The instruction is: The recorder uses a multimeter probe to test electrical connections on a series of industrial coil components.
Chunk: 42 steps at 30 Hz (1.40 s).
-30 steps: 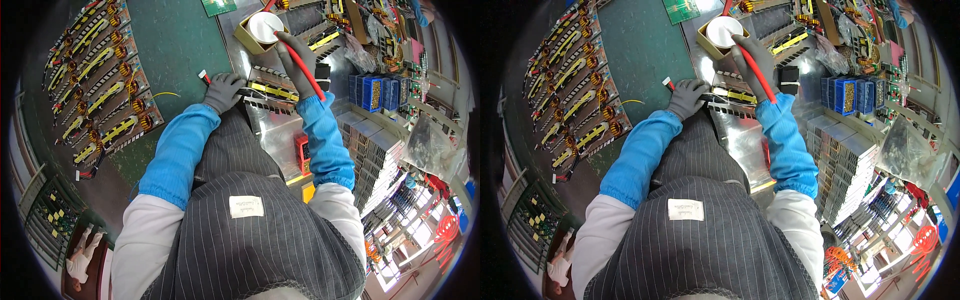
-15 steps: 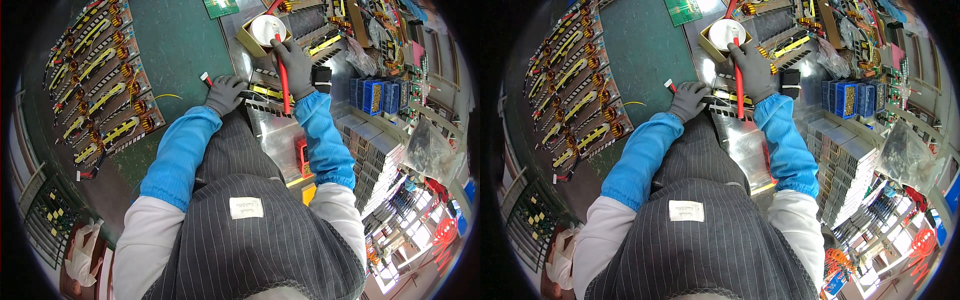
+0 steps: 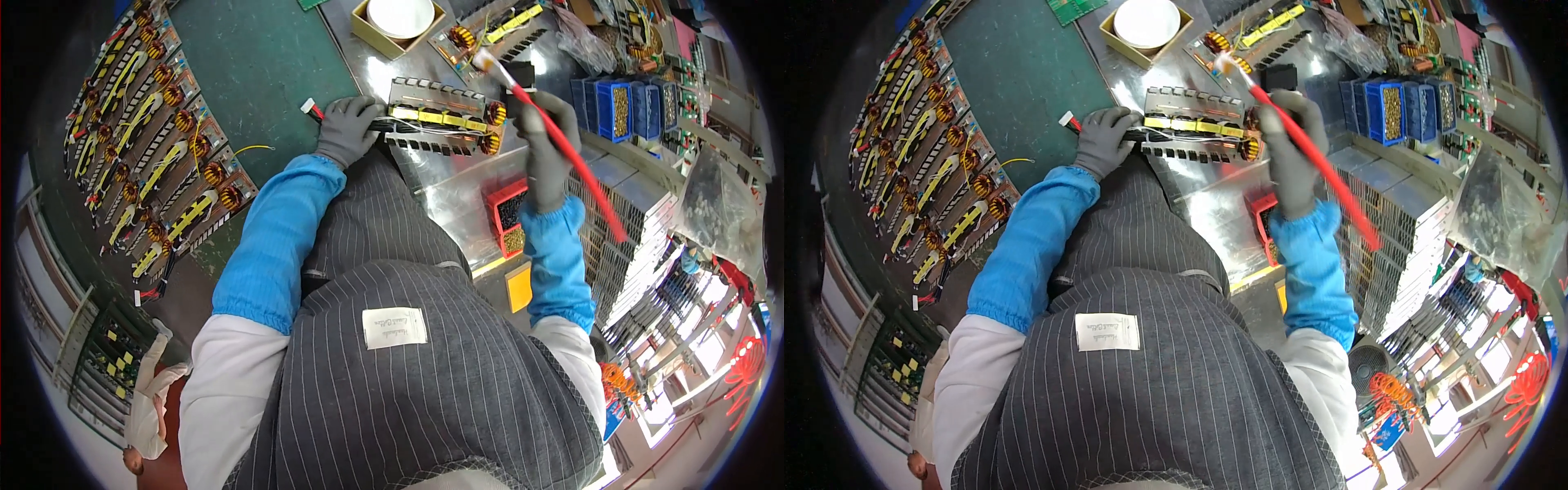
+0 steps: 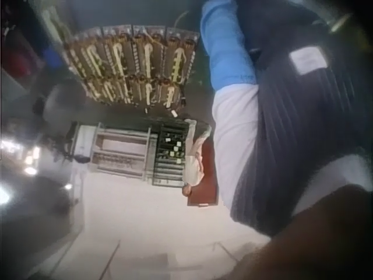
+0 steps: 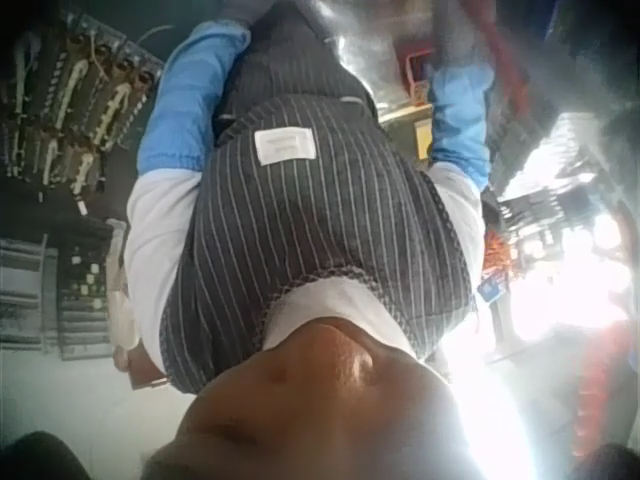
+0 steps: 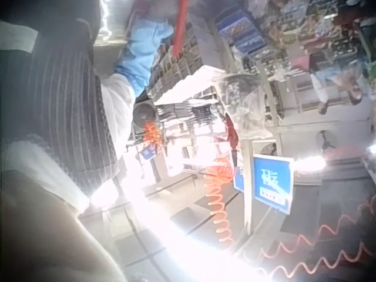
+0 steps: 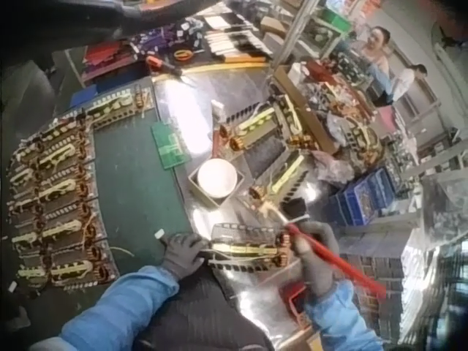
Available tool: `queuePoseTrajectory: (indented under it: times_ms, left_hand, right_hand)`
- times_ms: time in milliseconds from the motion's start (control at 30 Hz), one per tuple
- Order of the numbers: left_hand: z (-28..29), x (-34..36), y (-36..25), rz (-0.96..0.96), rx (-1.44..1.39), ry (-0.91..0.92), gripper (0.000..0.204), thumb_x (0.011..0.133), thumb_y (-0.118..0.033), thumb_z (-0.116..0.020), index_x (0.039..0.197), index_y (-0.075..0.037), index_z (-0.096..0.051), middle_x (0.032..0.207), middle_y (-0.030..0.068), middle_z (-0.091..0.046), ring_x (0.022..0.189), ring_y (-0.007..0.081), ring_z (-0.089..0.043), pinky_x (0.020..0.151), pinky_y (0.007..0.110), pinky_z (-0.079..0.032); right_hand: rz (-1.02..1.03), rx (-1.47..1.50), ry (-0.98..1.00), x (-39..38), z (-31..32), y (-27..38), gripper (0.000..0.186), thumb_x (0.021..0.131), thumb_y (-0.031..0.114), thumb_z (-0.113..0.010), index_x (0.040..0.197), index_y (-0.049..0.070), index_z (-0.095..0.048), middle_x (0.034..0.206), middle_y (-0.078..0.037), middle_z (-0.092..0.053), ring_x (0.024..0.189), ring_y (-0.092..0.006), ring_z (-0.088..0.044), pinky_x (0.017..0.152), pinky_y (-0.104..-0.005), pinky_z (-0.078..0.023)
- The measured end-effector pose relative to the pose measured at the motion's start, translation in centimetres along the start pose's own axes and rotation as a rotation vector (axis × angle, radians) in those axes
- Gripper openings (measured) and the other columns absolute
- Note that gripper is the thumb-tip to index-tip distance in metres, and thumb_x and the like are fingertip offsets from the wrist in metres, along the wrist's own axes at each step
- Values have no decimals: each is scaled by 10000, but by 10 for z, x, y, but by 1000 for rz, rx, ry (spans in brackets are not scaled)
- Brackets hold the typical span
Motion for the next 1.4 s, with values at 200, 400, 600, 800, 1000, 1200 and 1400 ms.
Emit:
queuePoseTrajectory:
  times_ms: [200, 400, 600, 800, 1000, 1200, 1400]
  left_hand:
    - [3, -1, -3, -5, 24, 1, 567, 741, -239, -757, 1291, -197, -629, 1270, 61, -608, 1192, 314, -569, 1045, 498, -422]
    - [2, 0, -4, -12, 69, 1, 576, 747, -239, -754, 1306, -206, -617, 1295, 62, -590, 1201, 329, -556, 1048, 502, -409]
    - [2, 0, -6, -10, 89, -4, 566, 757, -230, -754, 1306, -211, -618, 1290, 60, -592, 1196, 329, -556, 1054, 498, -405]
    - [0, 0, -6, 29, 80, 67, 589, 757, -210, -737, 1331, -182, -607, 1333, 73, -581, 1246, 341, -526, 1091, 506, -378]
    - [-1, 0, -4, -1, 96, 10, 570, 750, -230, -760, 1301, -219, -618, 1289, 61, -594, 1202, 333, -559, 1055, 496, -407]
    - [-3, -1, -2, 32, 66, 62, 579, 763, -218, -748, 1324, -190, -607, 1336, 77, -582, 1244, 341, -531, 1093, 507, -382]
    - [-2, 0, -3, 21, 64, 56, 566, 765, -220, -742, 1315, -185, -612, 1328, 83, -588, 1231, 347, -539, 1087, 512, -387]
  right_hand:
    - [-370, -23, 19, -39, 69, -62, 250, 1006, 265, -632, 1022, 23, -691, 805, -33, -665, 669, -75, -570, 608, -232, -442]
    - [-488, -19, 3, -42, 57, -139, 273, 988, 287, -661, 1019, 28, -739, 741, 2, -659, 593, -57, -553, 540, -212, -414]
    - [-546, -106, 3, -32, 56, -168, 286, 976, 317, -686, 947, 41, -752, 695, -1, -659, 566, -63, -571, 508, -229, -430]
    - [-599, -175, 31, -30, 55, -175, 313, 967, 343, -697, 940, 37, -756, 669, 1, -654, 559, -76, -579, 513, -248, -449]
    - [-313, -364, 194, -7, 39, -152, 333, 915, 341, -739, 971, 15, -773, 721, -88, -716, 631, -157, -674, 595, -343, -517]
    - [-345, -474, 321, 1, 24, -155, 344, 951, 349, -716, 1004, 11, -758, 721, -35, -695, 623, -99, -622, 566, -283, -477]
    - [-354, -558, 392, 5, 23, -156, 450, 907, 463, -709, 926, 18, -778, 673, -132, -698, 618, -236, -694, 608, -385, -531]
Point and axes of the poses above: each hand's wrist, its own x-axis towards the middle knuckle, its own z-axis out of the back of the hand, y = z × x, the point moved 7 cm from there along x, towards the middle knuckle
